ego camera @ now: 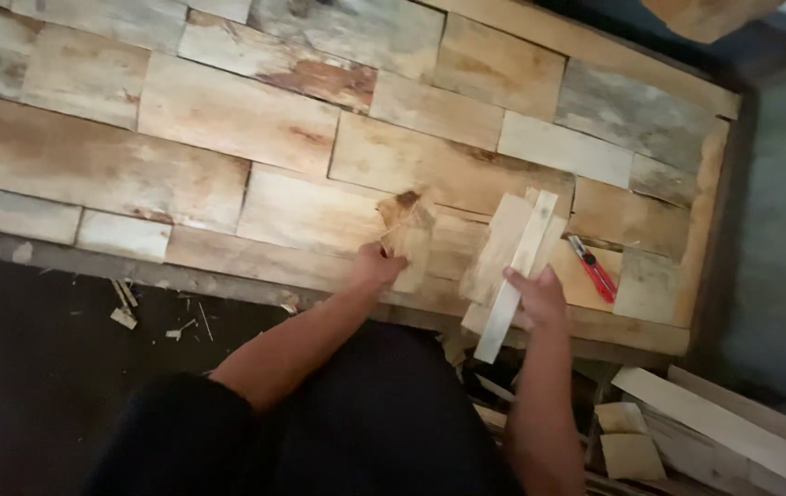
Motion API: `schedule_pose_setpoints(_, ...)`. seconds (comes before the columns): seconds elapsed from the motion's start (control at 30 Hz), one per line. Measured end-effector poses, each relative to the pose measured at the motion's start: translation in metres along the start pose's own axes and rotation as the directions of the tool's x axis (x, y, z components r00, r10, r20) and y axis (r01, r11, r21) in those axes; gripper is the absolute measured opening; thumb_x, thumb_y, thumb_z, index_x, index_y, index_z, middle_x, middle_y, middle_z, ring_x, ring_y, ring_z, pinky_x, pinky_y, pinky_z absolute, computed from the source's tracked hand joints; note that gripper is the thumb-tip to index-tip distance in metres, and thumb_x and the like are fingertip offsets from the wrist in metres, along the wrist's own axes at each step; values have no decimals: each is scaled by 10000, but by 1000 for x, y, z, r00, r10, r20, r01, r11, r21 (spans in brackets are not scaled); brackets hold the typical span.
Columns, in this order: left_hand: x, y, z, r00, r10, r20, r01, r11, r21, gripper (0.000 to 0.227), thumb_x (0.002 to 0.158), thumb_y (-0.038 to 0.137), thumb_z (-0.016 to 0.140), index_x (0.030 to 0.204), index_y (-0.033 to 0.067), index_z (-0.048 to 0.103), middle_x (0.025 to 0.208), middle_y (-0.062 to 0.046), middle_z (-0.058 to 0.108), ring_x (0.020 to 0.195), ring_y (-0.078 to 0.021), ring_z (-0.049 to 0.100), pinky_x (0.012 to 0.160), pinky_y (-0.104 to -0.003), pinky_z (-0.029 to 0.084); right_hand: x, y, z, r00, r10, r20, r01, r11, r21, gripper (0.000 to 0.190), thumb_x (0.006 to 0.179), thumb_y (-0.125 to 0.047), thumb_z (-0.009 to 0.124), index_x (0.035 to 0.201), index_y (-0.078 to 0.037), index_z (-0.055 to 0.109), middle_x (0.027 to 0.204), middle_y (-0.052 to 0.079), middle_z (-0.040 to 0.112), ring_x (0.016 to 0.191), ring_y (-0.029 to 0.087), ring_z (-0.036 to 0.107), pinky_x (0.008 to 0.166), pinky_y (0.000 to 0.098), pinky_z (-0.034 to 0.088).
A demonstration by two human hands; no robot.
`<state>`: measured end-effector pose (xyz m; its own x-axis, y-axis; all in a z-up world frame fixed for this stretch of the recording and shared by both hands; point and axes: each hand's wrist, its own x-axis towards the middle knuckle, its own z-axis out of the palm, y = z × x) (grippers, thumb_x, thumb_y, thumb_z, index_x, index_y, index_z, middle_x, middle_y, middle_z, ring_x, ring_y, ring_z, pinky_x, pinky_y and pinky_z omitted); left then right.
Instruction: Trimming and arranging thin wood planks into a mosaic pattern inside a wooden frame.
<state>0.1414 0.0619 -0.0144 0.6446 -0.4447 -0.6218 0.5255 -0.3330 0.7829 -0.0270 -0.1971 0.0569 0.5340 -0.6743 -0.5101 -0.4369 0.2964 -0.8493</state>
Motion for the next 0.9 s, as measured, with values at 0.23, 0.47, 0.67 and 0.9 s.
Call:
schedule_pose_setpoints(0.23, -23, 21, 50, 877, 172, -448, 28, 914, 405, 317, 713, 287, 774, 903, 41, 714, 906, -205, 727, 848, -412, 718, 757, -516, 581, -15, 28, -1, 995, -42, 87, 28, 987, 159, 487, 865, 24, 727, 1310, -31, 536, 1107, 112, 723, 925, 258, 713, 764, 426, 595)
schedule_pose_setpoints(0.47, -15, 24, 59, 813, 67, -578, 120, 953, 279, 469, 681, 215, 832, 1066, 36, 636, 993, -198, 728, 958, -402, 717, 807, -517, 572, -21, 25, -14, 972, -159, 175, 124, 973, 196, 473, 885, 35, 718, 1328, -14, 560, 1145, 120, 716, 937, 222, 703, 785, 381, 579)
schedule_pose_setpoints(0.67, -13, 31, 44, 905, 9, -425, 68, 984, 167, 505, 592, 249, 903, 997, 34, 691, 952, -171, 770, 900, -343, 750, 800, -473, 602, -18, 25, -47, 978, -144, 150, 117, 978, 173, 477, 873, 19, 726, 1316, -11, 549, 1137, 123, 712, 934, 230, 703, 777, 389, 577)
schedule_pose_setpoints(0.9, 41, 55, 32, 740, 572, -354, -233, 712, 663, 635, 543, 285, 837, 1082, -25, 707, 1072, -194, 724, 1058, -392, 672, 875, -522, 551, -30, 43, -77, 988, -126, 94, 115, 987, 114, 480, 861, 20, 733, 1311, -3, 568, 1130, 113, 711, 961, 245, 702, 822, 401, 589)
